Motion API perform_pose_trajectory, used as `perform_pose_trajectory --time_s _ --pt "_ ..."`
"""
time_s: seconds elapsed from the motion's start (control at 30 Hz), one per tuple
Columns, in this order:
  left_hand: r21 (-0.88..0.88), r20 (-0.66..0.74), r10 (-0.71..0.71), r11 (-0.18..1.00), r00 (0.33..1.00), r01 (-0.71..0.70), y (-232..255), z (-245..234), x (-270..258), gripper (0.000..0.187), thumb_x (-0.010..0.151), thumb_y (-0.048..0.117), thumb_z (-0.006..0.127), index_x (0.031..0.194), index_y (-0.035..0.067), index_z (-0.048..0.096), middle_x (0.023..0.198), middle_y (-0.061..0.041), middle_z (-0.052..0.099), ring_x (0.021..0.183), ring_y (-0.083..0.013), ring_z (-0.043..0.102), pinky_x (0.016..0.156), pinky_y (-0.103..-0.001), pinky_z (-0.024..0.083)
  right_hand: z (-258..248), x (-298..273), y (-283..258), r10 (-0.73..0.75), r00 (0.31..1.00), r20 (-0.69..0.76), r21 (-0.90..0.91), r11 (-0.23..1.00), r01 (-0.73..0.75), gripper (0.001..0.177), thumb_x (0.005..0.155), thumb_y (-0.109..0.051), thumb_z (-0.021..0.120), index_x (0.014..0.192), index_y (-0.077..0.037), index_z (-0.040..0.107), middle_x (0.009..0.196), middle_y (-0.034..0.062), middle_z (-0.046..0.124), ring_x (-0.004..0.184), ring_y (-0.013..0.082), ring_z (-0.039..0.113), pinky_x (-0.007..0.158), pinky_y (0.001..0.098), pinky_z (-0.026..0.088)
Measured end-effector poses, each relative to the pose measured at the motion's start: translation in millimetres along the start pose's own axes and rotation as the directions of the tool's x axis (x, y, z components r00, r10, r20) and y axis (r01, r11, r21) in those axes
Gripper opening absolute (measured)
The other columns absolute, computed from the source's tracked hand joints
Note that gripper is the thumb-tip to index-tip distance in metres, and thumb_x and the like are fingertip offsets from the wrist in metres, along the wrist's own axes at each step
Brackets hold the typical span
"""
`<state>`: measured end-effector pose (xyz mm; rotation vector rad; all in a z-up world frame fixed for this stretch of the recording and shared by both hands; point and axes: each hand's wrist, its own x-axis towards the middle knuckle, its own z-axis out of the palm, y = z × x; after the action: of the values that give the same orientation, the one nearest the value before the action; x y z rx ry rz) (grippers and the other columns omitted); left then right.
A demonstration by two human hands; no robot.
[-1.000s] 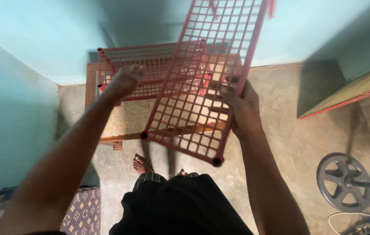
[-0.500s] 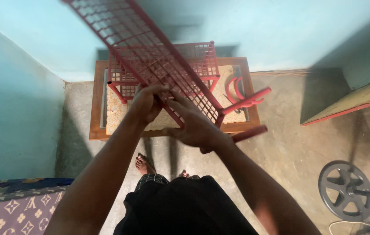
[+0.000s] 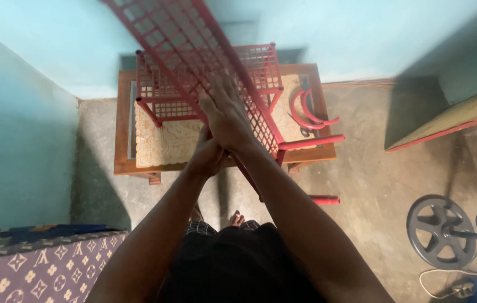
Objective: The person assembles a red plastic dish rack by inserting the side frames into the base and attaching the handles. They repeatedly lift, rotate, and align the rack to check fit and stability, then place it on a wooden table.
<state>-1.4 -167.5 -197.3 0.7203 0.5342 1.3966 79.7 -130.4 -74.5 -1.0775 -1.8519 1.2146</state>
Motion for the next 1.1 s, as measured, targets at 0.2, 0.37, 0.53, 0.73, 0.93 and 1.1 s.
perform_pose_trajectory --time_s 0.2,0.37,0.53,0.73,0.93,1.1 --pt "-0.114 -0.022 0.026 0.993 0.999 -0.028 30 14 5 0.040 0.104 0.018 0.053 0.142 0.006 0.048 0.127 -0.013 0.062 0.113 -0.0206 0.069 0.091 -0.033 0.063 -13 -26 -3 -0.314 0.949 0.003 -0.048 0.948 0.314 0.059 0.107 -0.026 0.058 0.160 -0.003 0.043 0.169 0.0209 0.036 0.161 0.0330 0.031 0.134 0.0435 0.029" --pt "0.051 -0.159 0.039 0.998 0.987 -0.031 59 18 22 0.042 0.099 0.000 0.064 0.136 -0.003 0.045 0.119 -0.016 0.058 0.103 -0.0241 0.065 0.084 -0.042 0.059 -25 -48 17 -0.221 0.973 -0.067 -0.115 0.970 0.213 0.082 0.076 0.003 0.071 0.150 -0.001 0.037 0.150 0.0235 0.048 0.143 0.0356 0.046 0.115 0.0405 0.043" --pt "0.275 -0.229 -0.047 0.955 0.972 0.111 79 49 26 0.076 0.094 0.025 0.069 0.152 0.013 0.021 0.133 -0.022 0.046 0.127 -0.0361 0.055 0.104 -0.057 0.057 -24 -54 34 -0.152 0.988 0.000 -0.051 0.987 0.152 0.077 0.078 0.011 0.062 0.151 -0.006 0.041 0.139 0.0164 0.063 0.135 0.0322 0.061 0.112 0.0364 0.048" --pt "0.968 0.221 0.454 0.003 0.863 -0.250 77 85 11 0.078 0.112 0.053 0.050 0.171 0.019 0.011 0.177 -0.021 0.011 0.168 -0.0380 0.011 0.137 -0.057 0.017 -67 -49 27 0.018 0.999 0.027 0.415 0.909 -0.028 0.069 0.090 0.013 0.062 0.155 -0.003 0.044 0.143 0.0202 0.060 0.131 0.0307 0.059 0.106 0.0386 0.053" --pt "0.732 0.209 0.036 -0.669 0.977 -0.132 79 35 15 0.077 0.112 0.065 0.025 0.171 0.021 0.002 0.178 -0.008 -0.008 0.166 -0.0299 0.000 0.135 -0.056 0.005 -87 -66 6 0.005 0.991 0.134 0.853 0.508 -0.118 0.079 0.082 0.015 0.053 0.156 -0.003 0.033 0.156 0.0223 0.049 0.133 0.0404 0.060 0.095 0.0397 0.057" --pt "0.962 -0.024 0.320 -0.249 0.947 0.109 83 3 6 0.083 0.111 0.059 0.030 0.168 0.009 -0.002 0.173 -0.016 -0.012 0.160 -0.0384 0.000 0.125 -0.061 0.006 -93 -77 16 0.206 0.978 0.015 0.868 0.483 -0.115 0.074 0.082 0.011 0.054 0.153 -0.001 0.033 0.156 0.0234 0.045 0.131 0.0424 0.059 0.101 0.0506 0.059"
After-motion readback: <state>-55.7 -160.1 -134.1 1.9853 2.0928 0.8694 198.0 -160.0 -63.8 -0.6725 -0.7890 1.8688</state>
